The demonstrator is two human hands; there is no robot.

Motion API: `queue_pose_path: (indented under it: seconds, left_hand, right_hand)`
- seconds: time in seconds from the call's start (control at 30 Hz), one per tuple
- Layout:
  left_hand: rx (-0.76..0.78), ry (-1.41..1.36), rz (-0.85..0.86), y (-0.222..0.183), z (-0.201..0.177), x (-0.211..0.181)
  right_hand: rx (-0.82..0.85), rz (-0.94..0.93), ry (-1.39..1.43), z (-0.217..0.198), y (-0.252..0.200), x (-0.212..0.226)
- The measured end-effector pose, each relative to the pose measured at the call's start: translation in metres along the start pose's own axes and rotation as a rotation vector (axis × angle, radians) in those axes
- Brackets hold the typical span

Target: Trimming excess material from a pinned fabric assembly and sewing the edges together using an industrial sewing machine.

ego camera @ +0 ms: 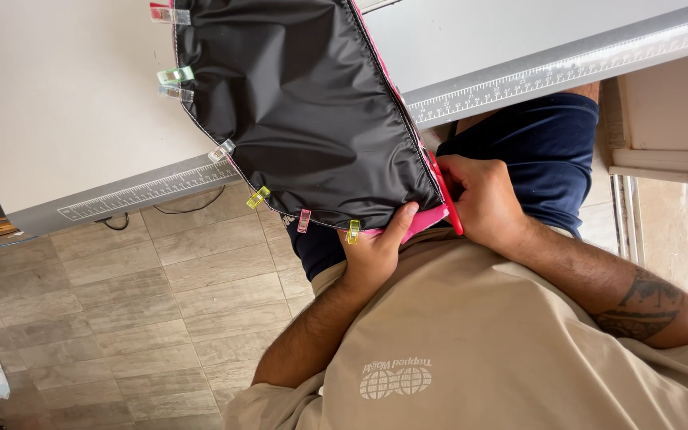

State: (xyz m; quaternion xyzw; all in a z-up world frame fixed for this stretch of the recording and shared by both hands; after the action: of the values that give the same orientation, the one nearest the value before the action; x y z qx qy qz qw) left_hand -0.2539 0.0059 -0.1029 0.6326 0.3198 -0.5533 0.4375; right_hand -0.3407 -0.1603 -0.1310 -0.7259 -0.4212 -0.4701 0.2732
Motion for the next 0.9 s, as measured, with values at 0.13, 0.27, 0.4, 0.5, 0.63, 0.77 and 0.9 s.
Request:
queue_pose_path:
  seconds: [0.13, 0.27, 0.4, 0.5, 0.63, 0.77, 0.9]
  left_hand:
    - [-0.014, -0.007, 0.010, -0.002, 0.000, 0.000]
    - [0.022, 0.018, 0.009, -0.010, 0.001, 0.011]
    - [0.066, 0.033, -0.024, -0.024, -0.002, 0.030]
    - [0.082, 0.070, 0.018, -0.020, -0.005, 0.018]
    - [0.091, 0.058, -0.017, -0.018, -0.006, 0.018]
    - [0.106, 0.040, -0.017, -0.023, -0.007, 0.023]
    - [0.143, -0.011, -0.034, -0.014, -0.015, 0.018]
  right_hand:
    - [-0.002, -0.043, 0.000, -0.002, 0.005, 0.009]
    - [-0.007, -0.067, -0.027, -0.005, 0.011, 0.009]
    - [-0.031, -0.130, -0.098, -0.004, 0.014, 0.004]
    - [-0.035, -0.142, -0.123, 0.000, 0.013, 0.000]
    - [-0.041, -0.137, -0.111, 0.004, 0.011, -0.009]
    - [-0.058, -0.110, -0.076, 0.008, 0.007, -0.017]
    - [-0.069, -0.105, -0.040, 0.007, 0.009, -0.009]
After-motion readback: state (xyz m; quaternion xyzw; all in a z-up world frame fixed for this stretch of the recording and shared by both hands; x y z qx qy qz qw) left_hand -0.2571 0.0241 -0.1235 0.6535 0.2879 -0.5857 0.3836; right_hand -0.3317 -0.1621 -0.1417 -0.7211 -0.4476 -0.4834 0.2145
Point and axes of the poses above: each hand's wrist, its own y-axis towards the middle knuckle, its own z-axis out of the palm, x = y × z, the point moved 2 cm from there along y, towards the middle knuckle, and after that the axes turned 2 degrees about -x, right-handed, at the moved point
